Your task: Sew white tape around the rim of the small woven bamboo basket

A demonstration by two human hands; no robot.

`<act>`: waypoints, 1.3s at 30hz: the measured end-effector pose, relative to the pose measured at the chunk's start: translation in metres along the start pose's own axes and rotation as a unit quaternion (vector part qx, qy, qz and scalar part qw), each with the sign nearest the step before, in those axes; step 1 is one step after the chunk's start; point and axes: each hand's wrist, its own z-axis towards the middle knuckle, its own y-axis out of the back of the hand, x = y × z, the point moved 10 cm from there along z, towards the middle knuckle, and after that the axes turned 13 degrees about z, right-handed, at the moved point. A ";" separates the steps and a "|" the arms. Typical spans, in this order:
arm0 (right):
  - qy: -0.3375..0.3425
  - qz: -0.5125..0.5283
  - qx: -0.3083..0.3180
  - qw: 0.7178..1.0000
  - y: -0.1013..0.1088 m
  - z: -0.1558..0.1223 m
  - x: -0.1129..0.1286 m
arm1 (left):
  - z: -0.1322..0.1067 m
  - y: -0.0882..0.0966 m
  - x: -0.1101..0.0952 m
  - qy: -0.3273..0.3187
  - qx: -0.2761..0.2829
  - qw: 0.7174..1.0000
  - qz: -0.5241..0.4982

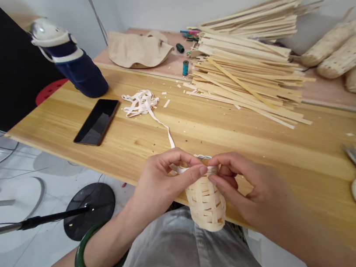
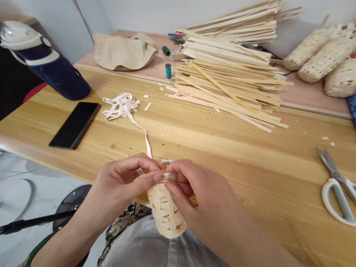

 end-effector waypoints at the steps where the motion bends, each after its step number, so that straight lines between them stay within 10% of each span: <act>1: -0.004 -0.003 0.001 1.000 0.000 0.000 -0.001 | 0.000 0.000 0.000 -0.003 0.000 1.000 0.008; 22: 0.014 0.011 0.015 1.000 -0.002 -0.007 0.004 | -0.007 -0.011 -0.011 -0.101 0.059 0.991 -0.072; 32: 0.163 -0.096 -0.102 0.977 0.038 -0.024 0.016 | -0.005 -0.006 0.000 -0.051 0.039 0.994 -0.090; 39: 0.145 -0.124 -0.100 0.977 0.025 -0.026 0.018 | -0.007 -0.004 -0.001 -0.046 0.017 0.995 -0.090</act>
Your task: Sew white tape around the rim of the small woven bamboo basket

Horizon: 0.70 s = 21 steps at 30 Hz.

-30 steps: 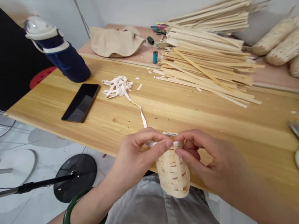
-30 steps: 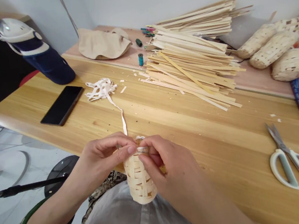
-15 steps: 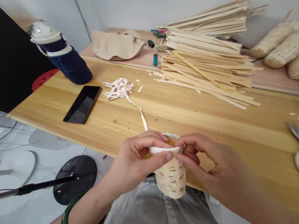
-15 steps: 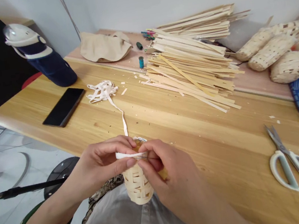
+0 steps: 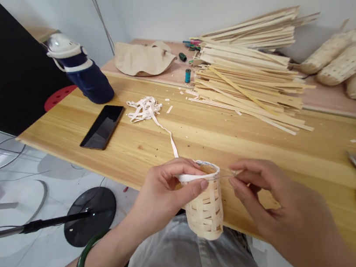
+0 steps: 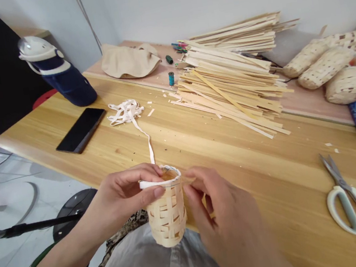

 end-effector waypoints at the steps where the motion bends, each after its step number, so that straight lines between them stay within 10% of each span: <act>1: 0.010 -0.003 0.005 1.000 -0.002 0.000 0.004 | 0.000 0.000 0.000 -0.001 -0.001 1.000 -0.003; 11: 0.185 -0.120 0.021 0.975 -0.011 -0.003 0.034 | -0.001 0.000 -0.001 -0.003 -0.005 1.000 0.010; 21: 0.210 -0.169 0.022 0.963 -0.016 -0.006 0.041 | -0.001 -0.001 0.007 0.050 0.002 0.998 -0.028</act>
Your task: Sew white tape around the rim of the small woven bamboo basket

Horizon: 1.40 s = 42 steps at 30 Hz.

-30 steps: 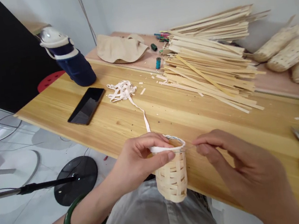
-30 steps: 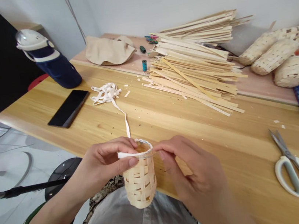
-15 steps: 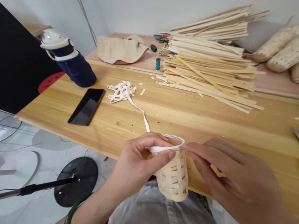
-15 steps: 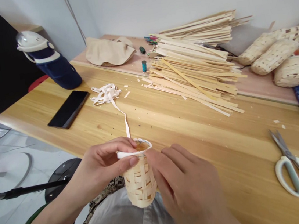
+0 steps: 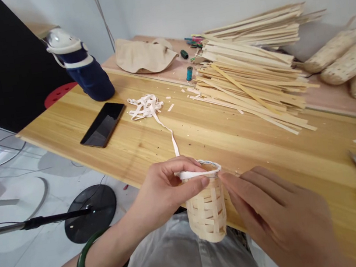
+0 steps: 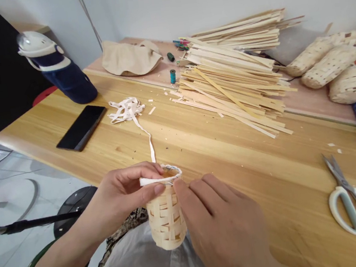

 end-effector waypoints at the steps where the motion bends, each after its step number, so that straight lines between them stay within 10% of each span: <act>1: -0.001 -0.003 0.002 1.000 -0.001 0.000 0.000 | 0.000 0.000 0.001 0.002 0.001 1.000 -0.003; 34: 0.018 -0.042 0.074 0.996 -0.019 -0.006 0.006 | -0.002 -0.004 0.023 0.066 -0.005 0.997 -0.034; 42: -0.045 0.079 -0.043 0.995 -0.001 -0.006 -0.011 | 0.000 0.010 0.008 -0.002 -0.056 0.998 -0.019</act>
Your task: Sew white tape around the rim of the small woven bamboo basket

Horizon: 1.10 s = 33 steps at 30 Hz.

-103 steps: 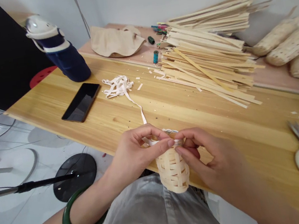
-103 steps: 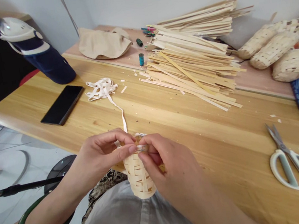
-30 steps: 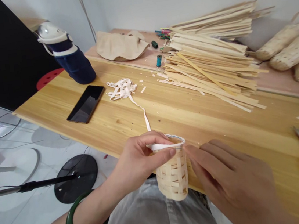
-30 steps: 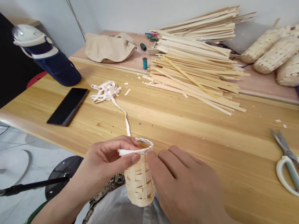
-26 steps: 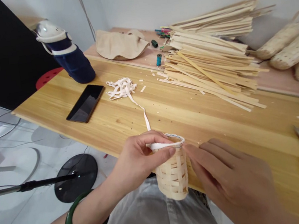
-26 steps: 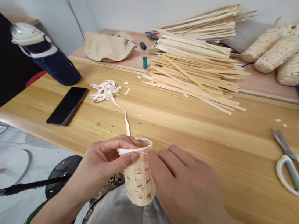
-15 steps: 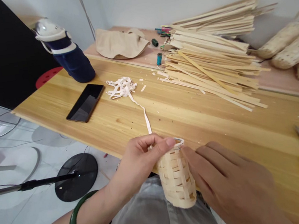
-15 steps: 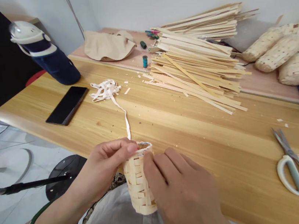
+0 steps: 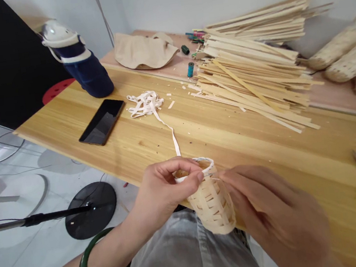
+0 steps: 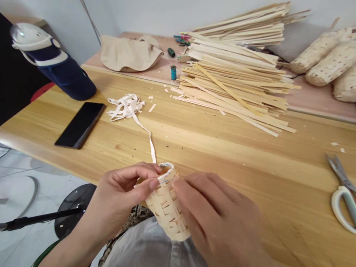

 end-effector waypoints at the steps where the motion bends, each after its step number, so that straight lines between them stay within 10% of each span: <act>1: -0.019 0.029 -0.038 0.999 0.005 -0.002 -0.004 | 0.001 0.003 -0.004 -0.014 -0.011 1.000 0.010; 11: -0.065 0.249 -0.323 0.911 -0.003 -0.029 -0.021 | 0.011 -0.001 -0.006 -0.028 -0.042 0.998 -0.047; 33: -0.133 0.268 -0.331 0.895 -0.024 -0.038 -0.052 | 0.015 -0.013 -0.010 -0.146 0.044 0.988 -0.036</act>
